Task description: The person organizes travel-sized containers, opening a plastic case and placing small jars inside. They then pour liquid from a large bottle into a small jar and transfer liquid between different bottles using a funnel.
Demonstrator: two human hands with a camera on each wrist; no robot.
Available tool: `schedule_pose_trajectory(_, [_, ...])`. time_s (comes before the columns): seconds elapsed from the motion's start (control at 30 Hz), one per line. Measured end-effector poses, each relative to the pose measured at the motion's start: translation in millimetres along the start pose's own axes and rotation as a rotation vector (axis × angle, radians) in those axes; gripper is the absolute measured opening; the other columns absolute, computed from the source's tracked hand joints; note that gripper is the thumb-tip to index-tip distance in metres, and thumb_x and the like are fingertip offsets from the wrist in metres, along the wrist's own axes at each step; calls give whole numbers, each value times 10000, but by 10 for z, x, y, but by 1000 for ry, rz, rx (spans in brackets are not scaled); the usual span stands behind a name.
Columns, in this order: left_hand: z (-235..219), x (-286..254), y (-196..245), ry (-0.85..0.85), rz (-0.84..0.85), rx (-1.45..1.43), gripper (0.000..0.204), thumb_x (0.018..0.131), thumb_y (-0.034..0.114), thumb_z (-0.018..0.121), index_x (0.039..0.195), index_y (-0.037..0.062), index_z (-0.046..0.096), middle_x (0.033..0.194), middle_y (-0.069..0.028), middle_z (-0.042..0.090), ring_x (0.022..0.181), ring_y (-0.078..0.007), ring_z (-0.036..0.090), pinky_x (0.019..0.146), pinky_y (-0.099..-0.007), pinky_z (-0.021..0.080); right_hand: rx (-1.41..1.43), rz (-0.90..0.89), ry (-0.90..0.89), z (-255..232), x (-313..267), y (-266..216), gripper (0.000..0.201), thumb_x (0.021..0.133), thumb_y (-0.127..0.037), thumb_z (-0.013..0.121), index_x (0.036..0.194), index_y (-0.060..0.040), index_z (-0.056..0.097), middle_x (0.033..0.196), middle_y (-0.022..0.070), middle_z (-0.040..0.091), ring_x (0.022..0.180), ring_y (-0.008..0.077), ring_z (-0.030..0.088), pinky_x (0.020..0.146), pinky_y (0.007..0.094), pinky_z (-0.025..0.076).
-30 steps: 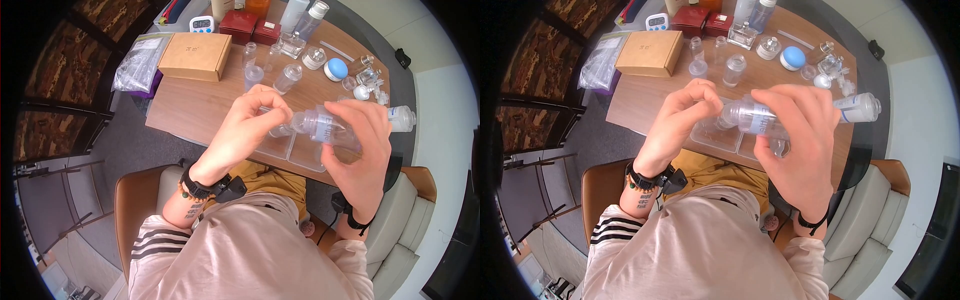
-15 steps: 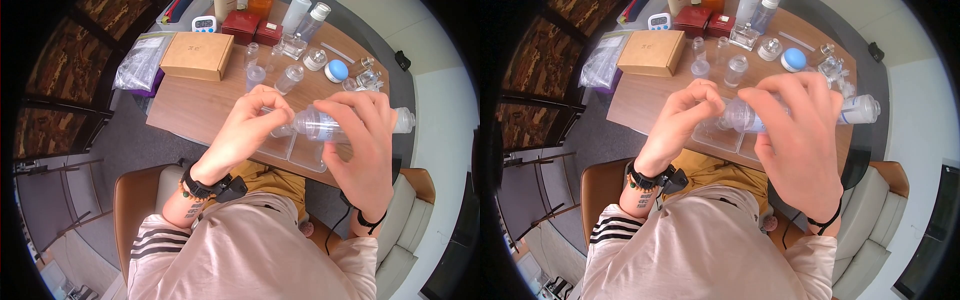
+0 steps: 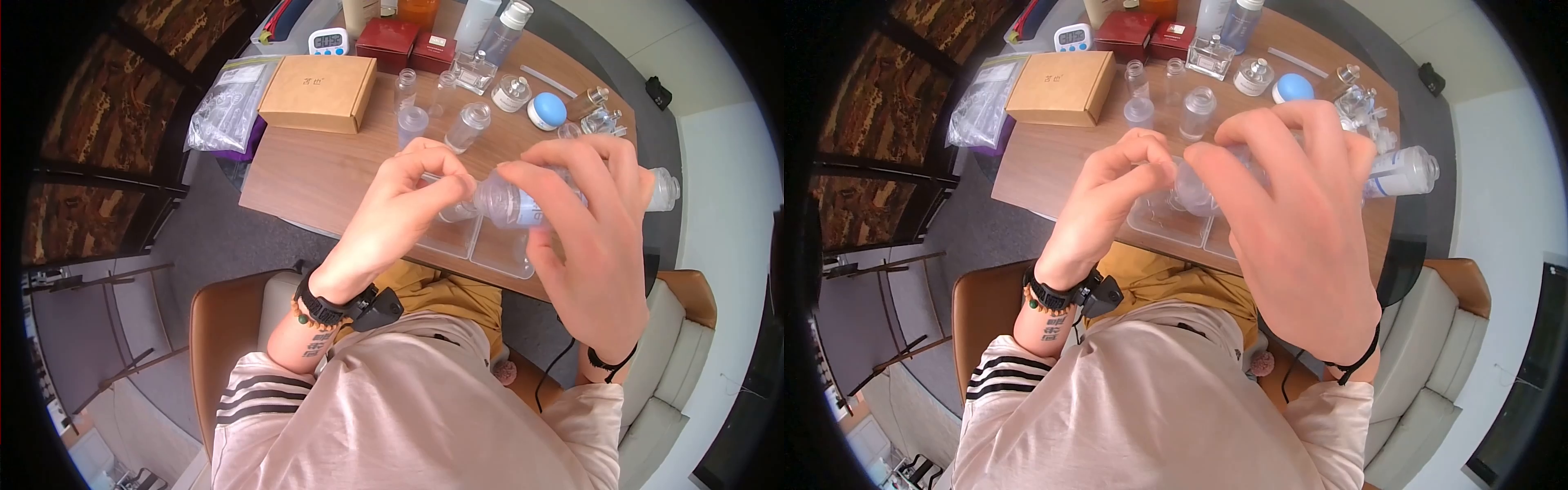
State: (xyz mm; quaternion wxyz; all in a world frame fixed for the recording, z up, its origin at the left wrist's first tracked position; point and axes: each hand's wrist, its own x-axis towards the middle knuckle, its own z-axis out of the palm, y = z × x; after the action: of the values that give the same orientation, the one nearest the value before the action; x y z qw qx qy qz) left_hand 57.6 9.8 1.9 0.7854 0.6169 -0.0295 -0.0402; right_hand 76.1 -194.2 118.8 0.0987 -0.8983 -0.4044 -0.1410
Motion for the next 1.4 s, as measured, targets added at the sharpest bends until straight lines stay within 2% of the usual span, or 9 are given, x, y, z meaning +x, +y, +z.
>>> schedule_pose_trajectory(0.37, [21,-7,35,15,-8,-11,137,958,175,719,962,39,735,1086,-20,586,1042,-127,545,900,-285,419,9,-4,46,-21,7,45,592,594,79,651,1147,-114,739,1183,20,667,1111,290,552,935,418,380])
schedule_pose_trajectory(0.43, [27,-14,84,-6,-23,50,71,984,82,644,967,22,679,1114,13,554,1058,-109,539,972,-280,403,31,2,20,-40,0,56,592,596,75,655,1149,-118,738,1182,19,668,1111,289,550,937,419,376])
schedule_pose_trajectory(0.53, [10,2,36,-6,-8,16,131,962,166,708,968,38,733,1091,-20,578,1044,-125,536,915,-288,415,46,10,15,-35,-15,62,588,599,70,662,1150,-122,738,1182,15,670,1112,289,551,940,419,374])
schedule_pose_trajectory(0.97, [11,-1,14,-8,-13,1,130,960,155,702,948,27,722,1073,-22,577,1052,-126,531,941,-294,405,77,48,32,44,-79,119,559,612,56,707,1142,-118,742,1168,15,680,1110,276,555,955,423,370])
schedule_pose_trajectory(1.07, [-7,5,-11,-3,-6,3,131,960,152,701,930,26,720,1068,-26,583,1056,-131,534,948,-296,402,126,91,58,84,-140,169,561,609,46,749,1147,-111,742,1164,25,681,1103,289,573,972,396,395])
schedule_pose_trajectory(1.17, [-24,19,-50,-7,-5,39,132,960,148,700,915,25,718,1076,-31,589,1057,-142,542,945,-299,406,274,178,151,207,-269,255,552,652,-13,822,1190,-99,733,1155,31,696,1082,268,592,926,408,416])
schedule_pose_trajectory(1.23, [-5,15,-62,30,0,77,123,961,145,700,915,32,722,1081,-30,594,1064,-148,547,941,-302,409,517,310,325,294,-371,291,563,681,-40,856,1225,-83,716,1145,53,715,1055,235,621,929,367,465])
schedule_pose_trajectory(1.33, [10,10,-38,26,-33,121,111,963,148,706,918,47,724,1087,-20,594,1078,-154,534,927,-302,409,628,359,410,336,-486,346,592,704,-37,849,1275,-72,695,1138,64,727,1045,209,628,898,332,490])
schedule_pose_trajectory(1.4, [-3,9,-70,32,-29,181,112,964,157,710,918,56,724,1089,-17,593,1086,-162,524,934,-308,402,604,396,396,279,-502,357,611,709,-28,846,1297,-68,686,1158,64,729,1043,204,634,902,328,494])
